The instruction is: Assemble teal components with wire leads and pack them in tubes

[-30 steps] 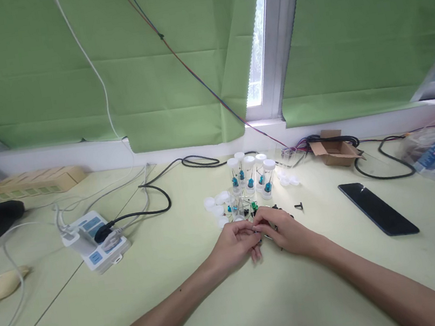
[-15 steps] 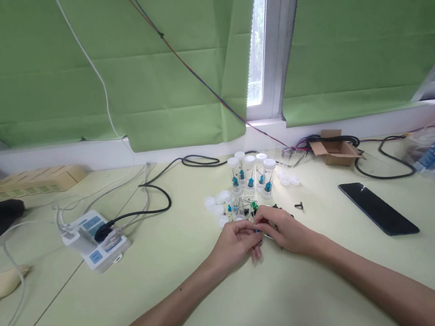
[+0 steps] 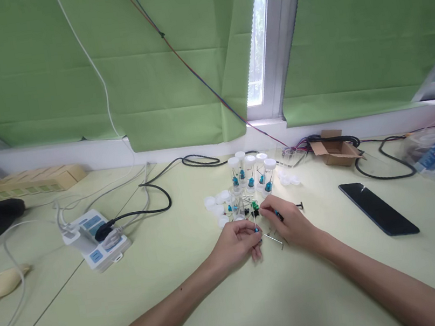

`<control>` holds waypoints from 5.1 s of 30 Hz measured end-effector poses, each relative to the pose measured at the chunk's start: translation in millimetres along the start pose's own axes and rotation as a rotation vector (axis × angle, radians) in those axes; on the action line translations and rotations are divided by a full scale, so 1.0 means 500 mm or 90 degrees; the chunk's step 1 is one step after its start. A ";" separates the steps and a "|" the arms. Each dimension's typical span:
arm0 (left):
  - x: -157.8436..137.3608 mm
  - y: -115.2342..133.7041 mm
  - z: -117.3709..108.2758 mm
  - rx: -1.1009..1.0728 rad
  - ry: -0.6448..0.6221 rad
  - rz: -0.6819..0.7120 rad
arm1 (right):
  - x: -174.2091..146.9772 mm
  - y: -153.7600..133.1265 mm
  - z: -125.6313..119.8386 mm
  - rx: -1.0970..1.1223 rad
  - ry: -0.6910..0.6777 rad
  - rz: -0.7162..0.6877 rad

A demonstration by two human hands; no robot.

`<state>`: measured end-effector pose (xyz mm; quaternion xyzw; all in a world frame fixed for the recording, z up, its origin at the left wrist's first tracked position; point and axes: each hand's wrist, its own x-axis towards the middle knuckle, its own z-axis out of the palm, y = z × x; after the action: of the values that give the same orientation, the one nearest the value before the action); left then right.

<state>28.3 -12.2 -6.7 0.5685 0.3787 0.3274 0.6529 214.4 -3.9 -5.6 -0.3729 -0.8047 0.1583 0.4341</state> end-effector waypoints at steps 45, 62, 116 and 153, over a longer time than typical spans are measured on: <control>0.000 -0.003 0.001 0.035 0.016 0.005 | 0.010 -0.020 -0.059 -0.290 -0.418 0.034; 0.002 -0.013 -0.004 0.028 0.008 0.014 | -0.003 -0.019 -0.033 -0.397 -0.400 -0.025; 0.003 -0.036 -0.005 0.032 0.003 0.044 | -0.011 -0.030 -0.006 0.045 0.001 0.117; 0.009 -0.044 -0.006 0.042 -0.008 0.031 | -0.014 -0.033 0.015 0.223 -0.061 0.242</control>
<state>27.8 -9.8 -29.0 0.6007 0.3718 0.3268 0.6279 203.1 -19.7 -4.7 -0.4286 -0.7002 0.3910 0.4161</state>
